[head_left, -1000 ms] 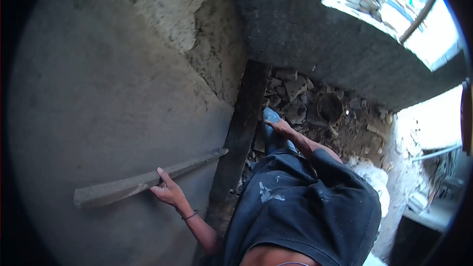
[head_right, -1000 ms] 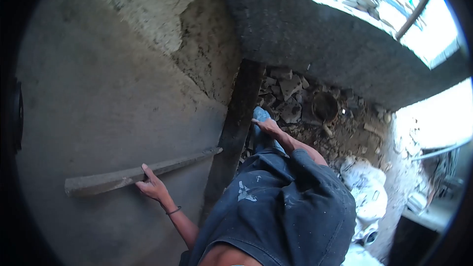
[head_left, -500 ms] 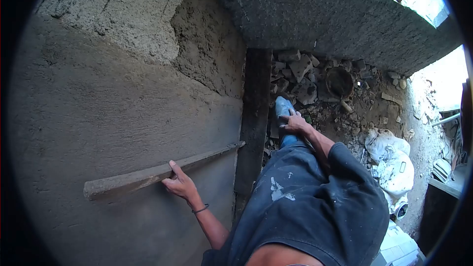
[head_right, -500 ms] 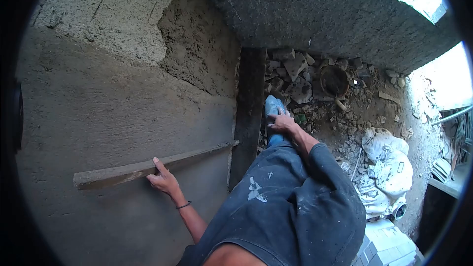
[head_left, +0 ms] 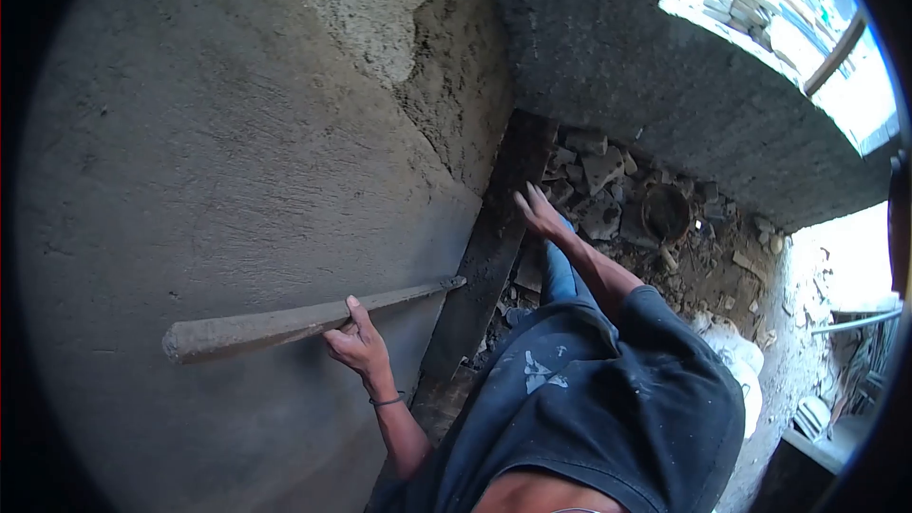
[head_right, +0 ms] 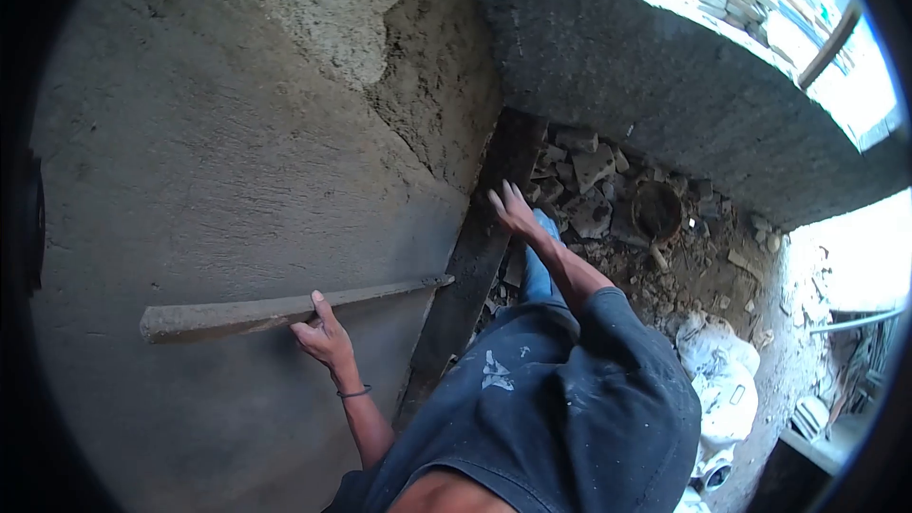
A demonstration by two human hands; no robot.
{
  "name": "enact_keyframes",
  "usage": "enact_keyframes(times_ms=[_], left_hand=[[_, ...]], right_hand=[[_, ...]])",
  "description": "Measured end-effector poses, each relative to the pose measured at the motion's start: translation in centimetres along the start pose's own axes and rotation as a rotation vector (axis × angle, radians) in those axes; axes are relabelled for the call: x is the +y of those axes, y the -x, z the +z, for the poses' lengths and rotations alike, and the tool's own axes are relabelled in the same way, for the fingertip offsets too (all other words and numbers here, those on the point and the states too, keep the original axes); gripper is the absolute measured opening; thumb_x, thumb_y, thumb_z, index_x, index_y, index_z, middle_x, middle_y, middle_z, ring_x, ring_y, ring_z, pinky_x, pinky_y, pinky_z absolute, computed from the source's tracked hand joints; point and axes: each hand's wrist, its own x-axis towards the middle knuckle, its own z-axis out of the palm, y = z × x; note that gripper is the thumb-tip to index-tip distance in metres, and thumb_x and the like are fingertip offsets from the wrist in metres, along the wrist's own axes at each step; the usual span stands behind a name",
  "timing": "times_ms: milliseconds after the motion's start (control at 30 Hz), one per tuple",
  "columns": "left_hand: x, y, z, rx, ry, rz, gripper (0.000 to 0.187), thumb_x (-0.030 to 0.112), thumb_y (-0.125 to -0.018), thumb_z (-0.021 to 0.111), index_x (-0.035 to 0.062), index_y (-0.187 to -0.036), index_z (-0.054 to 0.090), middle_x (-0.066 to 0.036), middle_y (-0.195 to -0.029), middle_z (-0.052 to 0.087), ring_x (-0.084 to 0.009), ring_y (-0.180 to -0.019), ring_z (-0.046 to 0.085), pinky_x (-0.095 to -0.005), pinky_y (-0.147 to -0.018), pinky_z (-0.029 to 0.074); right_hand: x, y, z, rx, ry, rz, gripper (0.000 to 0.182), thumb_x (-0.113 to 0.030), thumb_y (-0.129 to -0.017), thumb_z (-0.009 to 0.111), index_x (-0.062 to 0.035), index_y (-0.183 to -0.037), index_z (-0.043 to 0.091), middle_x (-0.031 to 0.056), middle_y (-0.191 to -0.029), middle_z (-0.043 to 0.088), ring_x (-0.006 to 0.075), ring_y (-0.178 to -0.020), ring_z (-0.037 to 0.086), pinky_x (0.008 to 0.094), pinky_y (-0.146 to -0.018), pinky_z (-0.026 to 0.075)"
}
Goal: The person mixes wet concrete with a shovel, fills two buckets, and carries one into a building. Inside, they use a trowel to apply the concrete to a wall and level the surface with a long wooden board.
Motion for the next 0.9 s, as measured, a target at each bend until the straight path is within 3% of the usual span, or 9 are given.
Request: enact_keyframes(times_ms=[67, 167, 333, 367, 433, 500, 633, 700, 900], left_hand=[[-0.8, 0.5, -0.1, 0.006, 0.048, -0.079, 0.035, 0.019, -0.081, 0.067, -0.0112, -0.090, 0.052, -0.021, -0.081, 0.063, -0.0291, -0.070, 0.065, -0.0360, -0.059, 0.052], [-1.9, 0.9, -0.9, 0.006, -0.015, -0.116, 0.035, 0.017, -0.081, 0.067, -0.0104, -0.096, 0.051, -0.019, -0.084, 0.062, -0.0246, -0.069, 0.064, -0.0329, -0.057, 0.051], [0.5, -1.4, -7.7, 0.223, 0.030, -0.040, 0.029, 0.014, -0.085, 0.061, -0.0067, -0.103, 0.049, -0.010, -0.083, 0.057, -0.0133, -0.068, 0.058, -0.0234, -0.049, 0.049], [1.4, -2.8, -9.9, 0.314, 0.016, -0.024, 0.027, 0.014, -0.086, 0.059, -0.0059, -0.103, 0.050, -0.008, -0.082, 0.056, -0.0119, -0.067, 0.057, -0.0222, -0.046, 0.048], [-0.1, -3.5, -16.3, 0.505, -0.051, -0.436, 0.039, 0.027, -0.090, 0.052, -0.0060, -0.111, 0.050, -0.011, -0.085, 0.053, -0.0142, -0.060, 0.057, -0.0245, -0.041, 0.051], [1.6, -4.6, -21.8, 0.554, -0.085, -0.532, 0.047, 0.038, -0.089, 0.050, -0.0024, -0.114, 0.053, -0.011, -0.085, 0.051, -0.0168, -0.056, 0.056, -0.0260, -0.041, 0.051], [0.3, -3.3, -27.7, 0.747, 0.081, -0.566, 0.050, 0.043, -0.088, 0.049, 0.0003, -0.113, 0.056, -0.013, -0.091, 0.053, -0.0214, -0.070, 0.059, -0.0328, -0.057, 0.054], [-2.1, -1.4, -29.3, 0.815, 0.161, -0.593, 0.052, 0.042, -0.088, 0.049, -0.0022, -0.114, 0.054, -0.015, -0.094, 0.057, -0.0229, -0.076, 0.060, -0.0324, -0.062, 0.053], [-10.3, 5.8, -26.0, 0.909, 0.379, -0.928, 0.051, 0.045, -0.086, 0.051, 0.0049, -0.118, 0.054, -0.018, -0.101, 0.051, -0.0283, -0.085, 0.058, -0.0443, -0.075, 0.053]], right_hand=[[-6.0, -7.1, 0.3, 0.221, -0.373, -0.330, 0.069, -0.045, -0.091, 0.040, 0.0064, -0.135, 0.026, 0.0291, -0.138, 0.028, 0.0386, -0.128, 0.031, 0.0376, -0.107, 0.025], [-9.3, -14.0, 2.1, 0.535, 0.122, -0.832, 0.065, -0.044, -0.091, 0.042, 0.0046, -0.133, 0.032, 0.0269, -0.135, 0.035, 0.0357, -0.126, 0.036, 0.0373, -0.103, 0.031], [-12.7, -7.3, 2.7, -0.363, -0.035, 0.120, 0.057, -0.048, -0.088, 0.044, 0.0067, -0.090, 0.061, 0.0209, -0.065, 0.063, 0.0329, -0.072, 0.065, 0.0418, -0.071, 0.051], [-10.4, -5.2, 3.6, -0.718, 0.166, 0.171, 0.071, -0.063, -0.086, 0.038, 0.0036, -0.079, 0.060, 0.0178, -0.069, 0.061, 0.0259, -0.072, 0.064, 0.0393, -0.069, 0.051], [-5.2, -0.7, 8.1, -0.726, 0.035, 0.638, 0.074, -0.066, -0.084, 0.036, -0.0012, -0.115, 0.054, 0.0242, -0.104, 0.059, 0.0307, -0.105, 0.057, 0.0483, -0.088, 0.045], [0.3, 3.4, 8.8, -0.969, 0.310, -0.352, 0.074, -0.066, -0.083, 0.039, -0.0040, -0.121, 0.051, 0.0189, -0.111, 0.058, 0.0328, -0.108, 0.054, 0.0508, -0.093, 0.040], [0.3, 4.7, 13.7, -0.890, -0.801, 0.426, 0.069, -0.061, -0.084, 0.043, -0.0085, -0.129, 0.044, 0.0156, -0.121, 0.053, 0.0302, -0.110, 0.051, 0.0481, -0.097, 0.037], [-6.9, 3.3, 9.9, -0.262, -1.624, 0.724, 0.066, -0.053, -0.089, 0.043, -0.0036, -0.133, 0.036, 0.0146, -0.129, 0.046, 0.0294, -0.116, 0.047, 0.0469, -0.098, 0.036], [-15.8, -4.9, 0.6, -0.385, -1.353, 0.316, 0.055, -0.045, -0.091, 0.046, 0.0014, -0.121, 0.047, 0.0124, -0.114, 0.054, 0.0236, -0.098, 0.056, 0.0416, -0.080, 0.048]])
